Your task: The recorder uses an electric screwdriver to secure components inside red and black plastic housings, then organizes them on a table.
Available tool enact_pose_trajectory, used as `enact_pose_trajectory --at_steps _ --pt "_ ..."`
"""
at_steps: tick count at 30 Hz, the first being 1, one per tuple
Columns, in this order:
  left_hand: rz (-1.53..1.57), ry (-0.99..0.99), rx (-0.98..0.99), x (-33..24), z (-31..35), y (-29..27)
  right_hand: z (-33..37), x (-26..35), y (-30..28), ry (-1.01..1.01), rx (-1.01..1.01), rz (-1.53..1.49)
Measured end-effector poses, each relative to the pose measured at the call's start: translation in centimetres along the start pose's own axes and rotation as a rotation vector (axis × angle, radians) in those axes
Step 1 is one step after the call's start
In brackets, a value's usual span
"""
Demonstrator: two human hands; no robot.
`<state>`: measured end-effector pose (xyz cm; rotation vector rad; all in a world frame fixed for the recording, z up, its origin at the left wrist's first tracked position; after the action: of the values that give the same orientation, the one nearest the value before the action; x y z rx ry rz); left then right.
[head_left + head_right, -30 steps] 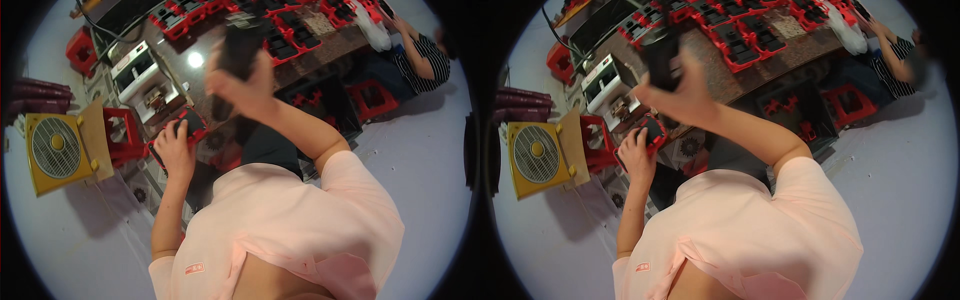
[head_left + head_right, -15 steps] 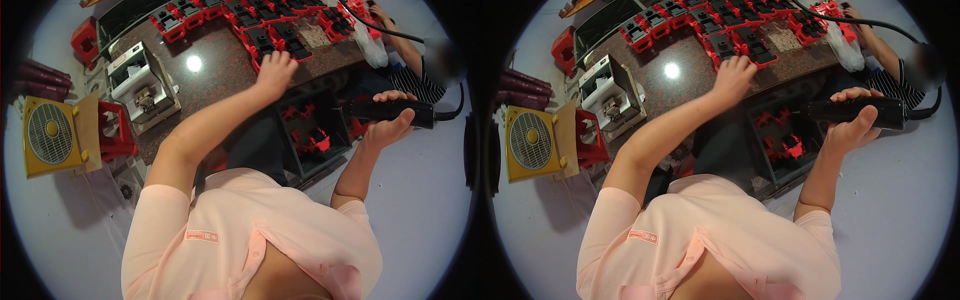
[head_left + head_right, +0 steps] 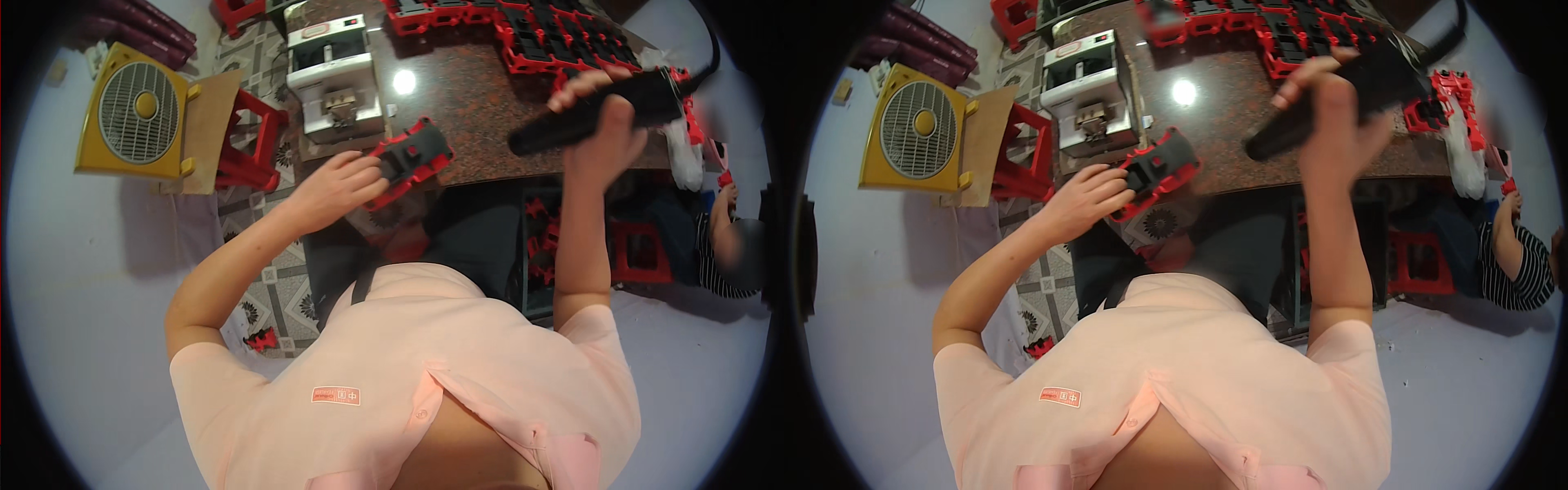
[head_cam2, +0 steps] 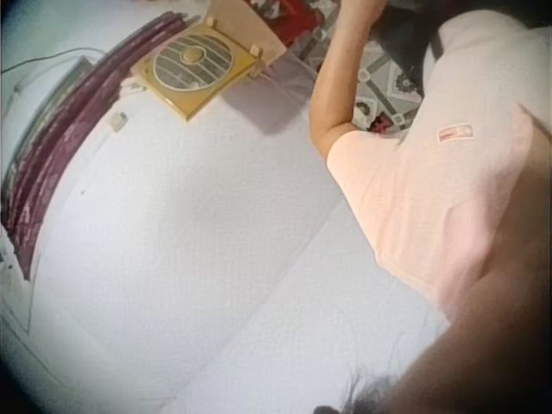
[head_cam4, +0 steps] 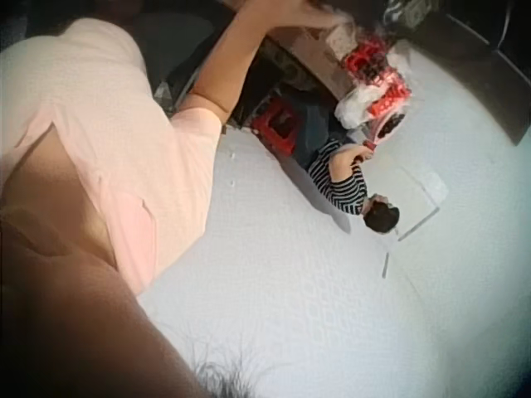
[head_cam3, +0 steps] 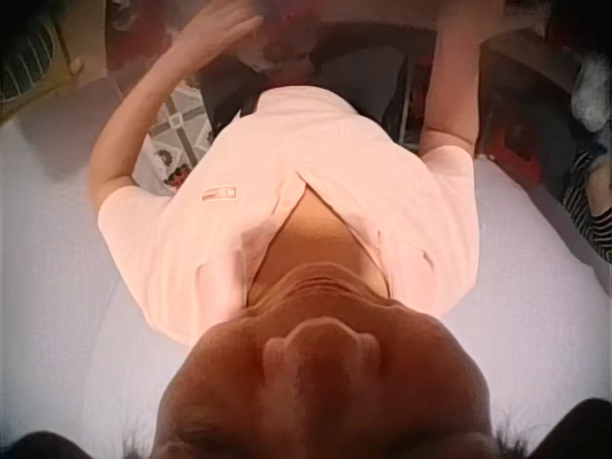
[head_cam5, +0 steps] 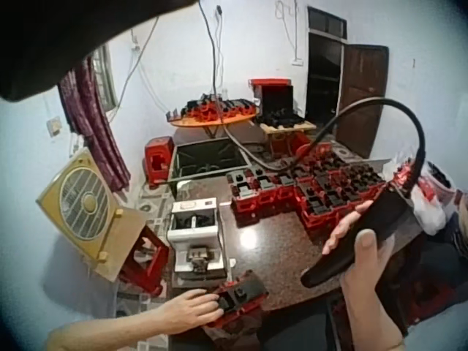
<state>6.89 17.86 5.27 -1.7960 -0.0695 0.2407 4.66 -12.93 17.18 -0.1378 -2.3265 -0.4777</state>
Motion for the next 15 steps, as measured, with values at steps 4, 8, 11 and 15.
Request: enact_pose_trajectory --at_steps 4,8,11,15 --pt "-0.053 -0.193 0.022 1.6 4.9 -1.7 0.3 -5.1 9.7 -0.054 0.165 -0.024" --pt "0.060 -0.429 -0.195 1.3 4.9 -0.2 0.6 -10.9 17.8 -0.399 0.228 -0.166" --pt "0.156 -0.611 -0.340 -1.2 1.6 0.5 2.7 -12.5 19.4 -0.112 0.153 0.018" --pt "-0.112 -0.743 -0.335 -2.0 -0.6 3.8 3.4 -13.9 20.6 -0.102 0.218 0.135"
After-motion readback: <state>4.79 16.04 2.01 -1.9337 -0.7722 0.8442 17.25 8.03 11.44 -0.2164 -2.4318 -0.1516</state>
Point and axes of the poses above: each hand's wrist, its own z-axis away from the middle knuckle, its own y-axis out of the palm, x = y × z, the point moved 4 cm from there along -z, towards the middle knuckle, and after that the axes turned 10 degrees about z, right-handed, at the moved point
